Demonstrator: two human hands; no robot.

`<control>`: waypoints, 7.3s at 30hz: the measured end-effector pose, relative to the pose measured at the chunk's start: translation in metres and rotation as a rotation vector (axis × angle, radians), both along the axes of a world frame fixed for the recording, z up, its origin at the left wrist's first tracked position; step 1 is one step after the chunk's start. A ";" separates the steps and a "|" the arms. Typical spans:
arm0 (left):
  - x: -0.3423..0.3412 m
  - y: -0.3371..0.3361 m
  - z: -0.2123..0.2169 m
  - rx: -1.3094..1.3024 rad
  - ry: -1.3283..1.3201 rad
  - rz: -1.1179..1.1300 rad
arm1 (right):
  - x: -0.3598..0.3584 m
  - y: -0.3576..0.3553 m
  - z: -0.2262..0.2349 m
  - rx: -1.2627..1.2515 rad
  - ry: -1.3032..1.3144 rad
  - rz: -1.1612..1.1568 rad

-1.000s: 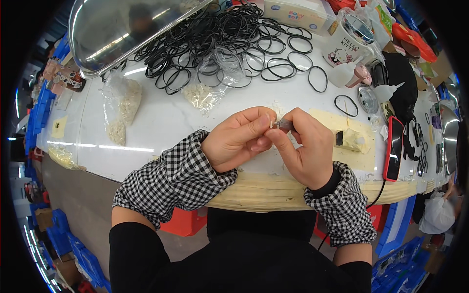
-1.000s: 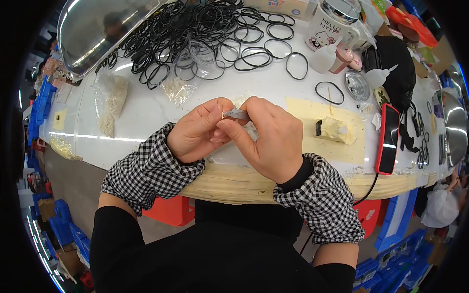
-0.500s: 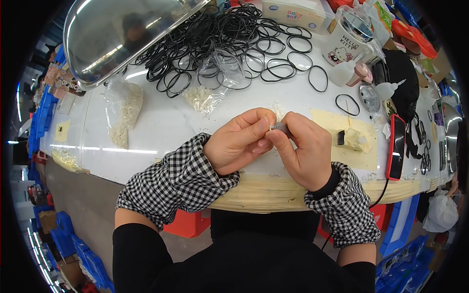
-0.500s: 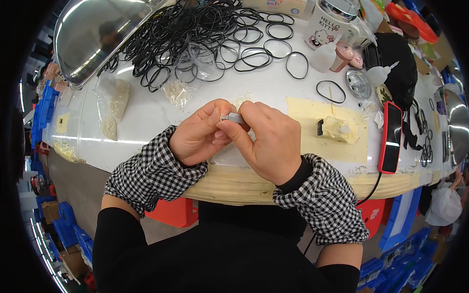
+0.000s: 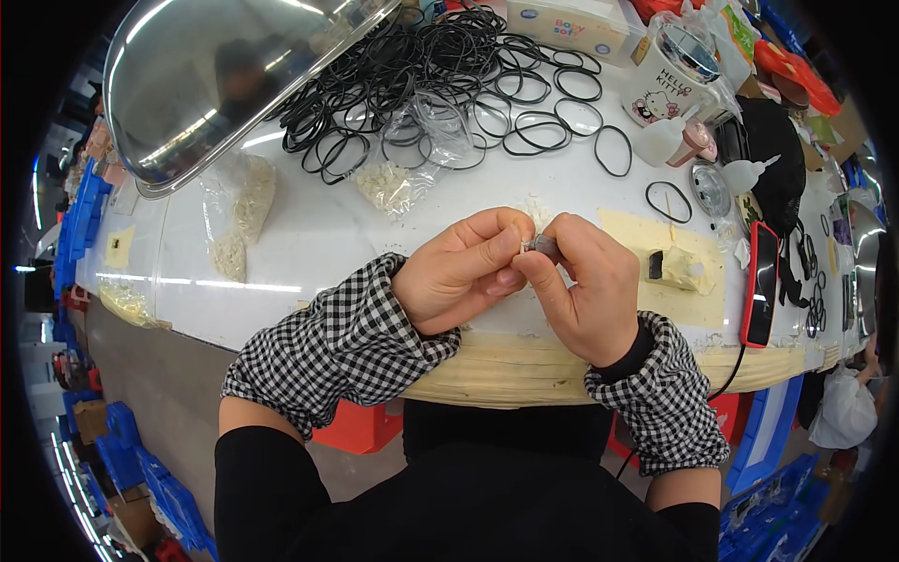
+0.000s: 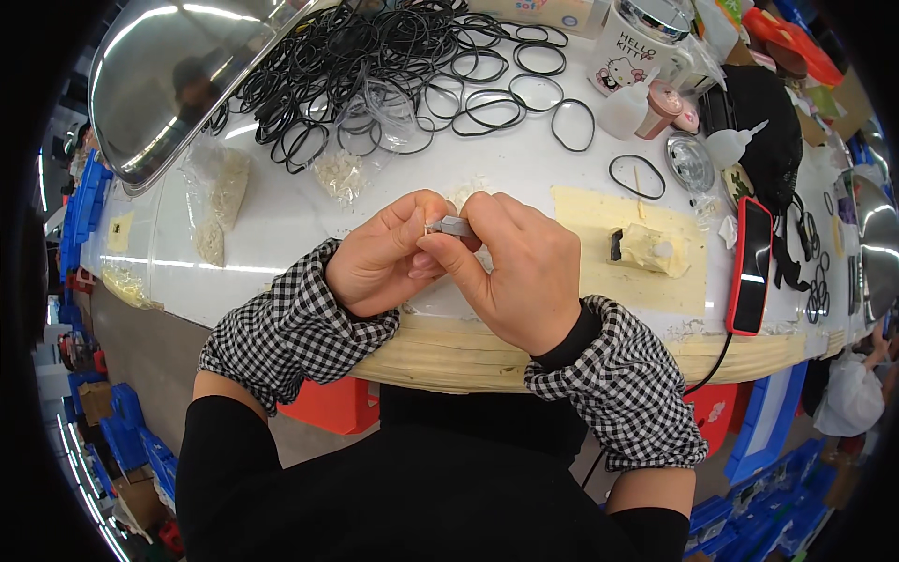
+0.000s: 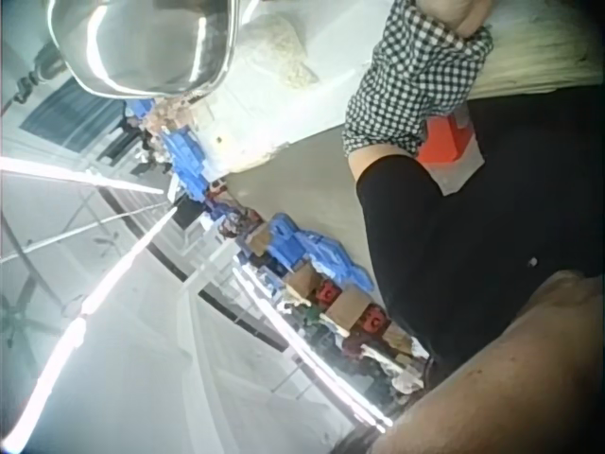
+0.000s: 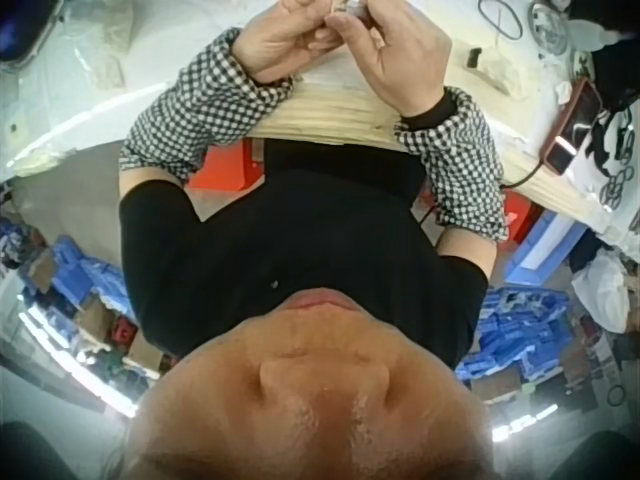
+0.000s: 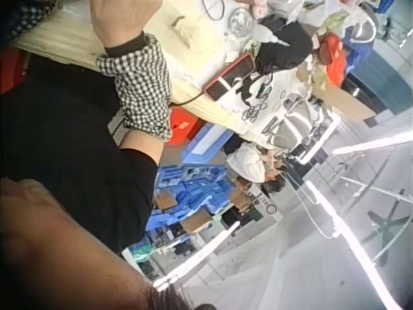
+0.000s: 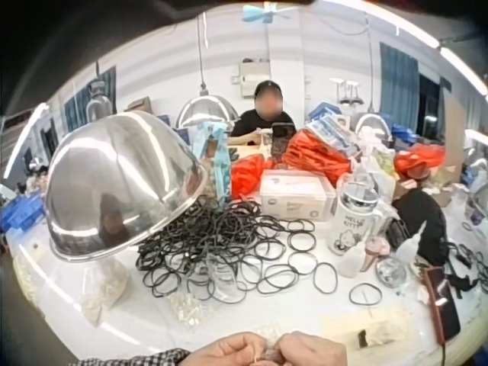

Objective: Assembling small plastic and rubber electronic components at a factory workbench.

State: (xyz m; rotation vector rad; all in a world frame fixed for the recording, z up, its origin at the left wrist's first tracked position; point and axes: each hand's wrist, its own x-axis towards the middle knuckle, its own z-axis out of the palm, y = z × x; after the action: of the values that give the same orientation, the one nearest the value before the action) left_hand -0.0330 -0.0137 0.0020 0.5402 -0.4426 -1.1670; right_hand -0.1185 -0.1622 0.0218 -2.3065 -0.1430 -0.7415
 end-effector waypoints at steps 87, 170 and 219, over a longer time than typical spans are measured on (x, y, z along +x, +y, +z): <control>0.004 0.002 0.008 0.246 -0.075 0.063 | -0.002 -0.003 0.011 0.281 0.051 0.048; 0.023 0.004 -0.001 0.321 0.145 0.447 | -0.006 -0.007 -0.004 -0.339 0.359 0.022; 0.006 0.000 0.002 0.166 -0.052 0.068 | 0.001 0.001 0.003 0.134 -0.023 0.027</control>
State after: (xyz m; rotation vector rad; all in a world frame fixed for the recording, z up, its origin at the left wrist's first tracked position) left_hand -0.0271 -0.0139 0.0038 0.7258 -0.3705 -1.1320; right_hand -0.1174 -0.1616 0.0245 -2.1656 -0.1309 -0.7416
